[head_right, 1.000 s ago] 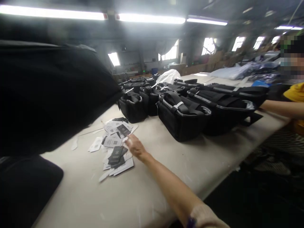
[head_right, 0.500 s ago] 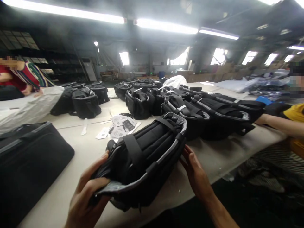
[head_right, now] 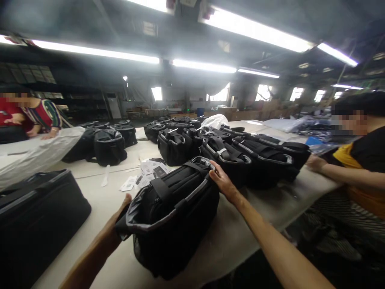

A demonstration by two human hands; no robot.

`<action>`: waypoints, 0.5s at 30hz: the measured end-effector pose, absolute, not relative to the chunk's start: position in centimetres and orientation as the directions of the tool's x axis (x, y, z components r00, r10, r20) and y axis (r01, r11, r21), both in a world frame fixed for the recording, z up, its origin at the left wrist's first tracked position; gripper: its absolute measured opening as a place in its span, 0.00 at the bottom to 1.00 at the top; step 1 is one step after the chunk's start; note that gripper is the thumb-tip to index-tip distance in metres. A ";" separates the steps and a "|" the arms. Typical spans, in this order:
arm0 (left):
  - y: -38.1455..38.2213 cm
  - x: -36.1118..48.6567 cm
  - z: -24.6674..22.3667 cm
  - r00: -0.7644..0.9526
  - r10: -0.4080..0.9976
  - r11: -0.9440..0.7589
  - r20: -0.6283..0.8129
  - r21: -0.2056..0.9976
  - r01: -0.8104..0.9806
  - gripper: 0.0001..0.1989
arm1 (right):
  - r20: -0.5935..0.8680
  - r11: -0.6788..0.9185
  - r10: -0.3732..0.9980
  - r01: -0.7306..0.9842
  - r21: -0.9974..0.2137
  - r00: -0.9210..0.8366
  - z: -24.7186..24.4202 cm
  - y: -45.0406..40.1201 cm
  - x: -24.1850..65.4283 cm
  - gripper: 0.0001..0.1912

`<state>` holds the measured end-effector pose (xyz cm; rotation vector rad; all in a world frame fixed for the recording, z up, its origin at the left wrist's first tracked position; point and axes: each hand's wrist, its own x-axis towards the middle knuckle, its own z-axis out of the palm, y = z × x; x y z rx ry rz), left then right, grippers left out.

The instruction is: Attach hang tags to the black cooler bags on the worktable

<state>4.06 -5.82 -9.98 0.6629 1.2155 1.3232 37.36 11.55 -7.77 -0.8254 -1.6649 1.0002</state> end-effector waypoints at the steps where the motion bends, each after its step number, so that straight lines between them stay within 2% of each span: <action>1: -5.2 4.6 -9.4 -0.164 0.946 0.202 -0.279 0.904 -0.377 0.35 | 0.415 0.439 0.878 0.056 -0.897 -0.238 -8.3 11.1 36.3 0.39; 3: -3.5 5.7 -8.1 -0.130 0.972 0.141 -0.197 0.928 -0.345 0.35 | 0.471 0.475 0.880 0.063 -0.878 -0.069 -9.6 9.6 34.1 0.38; 5: -1.5 6.2 -6.8 -0.075 0.996 0.020 -0.041 0.964 -0.266 0.36 | 0.489 0.482 0.866 0.086 -0.872 0.102 -10.5 7.8 32.5 0.36; 8: 1.1 5.5 -5.4 -0.023 0.995 -0.099 0.097 0.985 -0.138 0.40 | 0.467 0.447 0.860 0.135 -0.884 0.206 -10.8 6.0 32.4 0.34; 11: 0.9 2.7 -5.0 -0.163 0.980 -0.100 0.116 0.990 0.103 0.40 | 0.501 0.450 0.857 0.304 -0.840 0.117 -9.1 6.1 34.8 0.32; 13: -0.9 0.3 -5.7 -0.339 0.935 0.049 0.101 0.911 0.408 0.35 | 0.532 0.479 0.847 0.426 -0.768 0.006 -6.6 7.2 36.6 0.30; 15: -3.5 -1.7 -7.3 -0.453 0.889 0.245 0.064 0.770 0.589 0.28 | 0.546 0.522 0.829 0.516 -0.679 -0.120 -3.5 8.7 37.5 0.28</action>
